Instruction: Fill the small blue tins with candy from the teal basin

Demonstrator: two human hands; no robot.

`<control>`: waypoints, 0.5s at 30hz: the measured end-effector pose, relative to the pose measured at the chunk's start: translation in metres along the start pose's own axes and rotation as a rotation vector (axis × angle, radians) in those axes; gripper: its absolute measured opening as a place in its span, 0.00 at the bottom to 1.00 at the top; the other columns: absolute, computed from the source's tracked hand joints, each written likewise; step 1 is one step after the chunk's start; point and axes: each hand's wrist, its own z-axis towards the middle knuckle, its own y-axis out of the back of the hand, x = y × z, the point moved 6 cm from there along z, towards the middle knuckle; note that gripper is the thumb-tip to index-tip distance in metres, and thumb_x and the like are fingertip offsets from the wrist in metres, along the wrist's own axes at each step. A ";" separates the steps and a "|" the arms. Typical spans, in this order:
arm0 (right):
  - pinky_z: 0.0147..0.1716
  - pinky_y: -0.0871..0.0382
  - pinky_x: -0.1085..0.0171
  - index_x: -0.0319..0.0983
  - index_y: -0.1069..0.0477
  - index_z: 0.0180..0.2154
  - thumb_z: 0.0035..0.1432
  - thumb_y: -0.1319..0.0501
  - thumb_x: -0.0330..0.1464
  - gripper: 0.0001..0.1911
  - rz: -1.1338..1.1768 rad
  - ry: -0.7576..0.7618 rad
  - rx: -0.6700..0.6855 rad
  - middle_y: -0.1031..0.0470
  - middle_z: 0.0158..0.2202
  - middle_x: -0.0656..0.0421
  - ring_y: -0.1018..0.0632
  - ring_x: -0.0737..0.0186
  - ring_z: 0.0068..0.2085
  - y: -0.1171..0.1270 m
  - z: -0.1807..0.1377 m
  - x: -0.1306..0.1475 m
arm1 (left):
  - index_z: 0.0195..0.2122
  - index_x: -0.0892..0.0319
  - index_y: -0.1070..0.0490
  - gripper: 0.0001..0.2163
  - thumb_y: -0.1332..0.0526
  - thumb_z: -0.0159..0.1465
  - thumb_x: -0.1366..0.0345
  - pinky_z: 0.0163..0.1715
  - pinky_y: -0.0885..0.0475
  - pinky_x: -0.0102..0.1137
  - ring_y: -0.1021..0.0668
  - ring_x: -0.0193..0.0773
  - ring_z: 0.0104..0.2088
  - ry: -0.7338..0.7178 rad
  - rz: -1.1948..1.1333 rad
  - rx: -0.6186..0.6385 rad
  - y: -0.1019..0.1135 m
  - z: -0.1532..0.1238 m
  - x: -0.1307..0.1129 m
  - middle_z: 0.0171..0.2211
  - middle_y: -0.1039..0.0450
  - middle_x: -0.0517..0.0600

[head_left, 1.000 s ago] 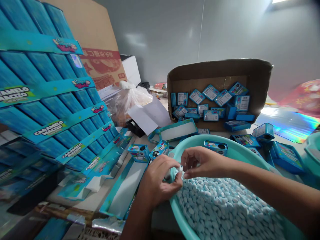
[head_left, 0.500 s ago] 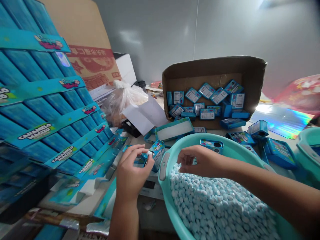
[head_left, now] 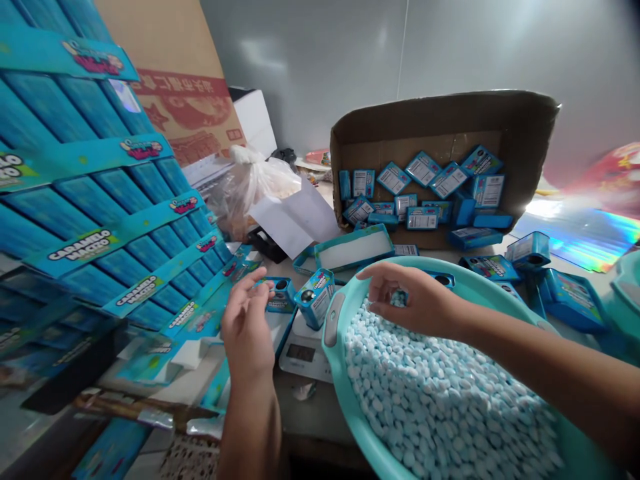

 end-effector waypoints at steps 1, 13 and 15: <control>0.36 0.29 0.64 0.38 0.31 0.52 0.58 0.37 0.30 0.19 -0.039 -0.016 0.022 0.24 0.36 0.57 0.25 0.64 0.34 0.000 0.000 0.001 | 0.49 0.56 0.25 0.16 0.40 0.65 0.55 0.42 0.25 0.32 0.22 0.39 0.43 -0.001 -0.016 -0.031 0.002 0.000 -0.001 0.47 0.24 0.53; 0.43 0.30 0.62 0.41 0.25 0.48 0.60 0.36 0.34 0.14 -0.218 -0.041 0.300 0.22 0.46 0.56 0.22 0.59 0.44 -0.019 -0.006 -0.013 | 0.42 0.60 0.25 0.14 0.39 0.63 0.54 0.39 0.26 0.30 0.23 0.37 0.40 -0.006 -0.168 -0.124 0.005 -0.001 -0.008 0.45 0.25 0.52; 0.42 0.30 0.63 0.41 0.25 0.48 0.61 0.37 0.35 0.13 -0.212 -0.041 0.300 0.22 0.45 0.57 0.22 0.59 0.43 -0.019 -0.006 -0.013 | 0.42 0.59 0.25 0.15 0.39 0.64 0.53 0.41 0.27 0.30 0.23 0.37 0.40 0.001 -0.153 -0.101 0.005 -0.001 -0.008 0.45 0.25 0.52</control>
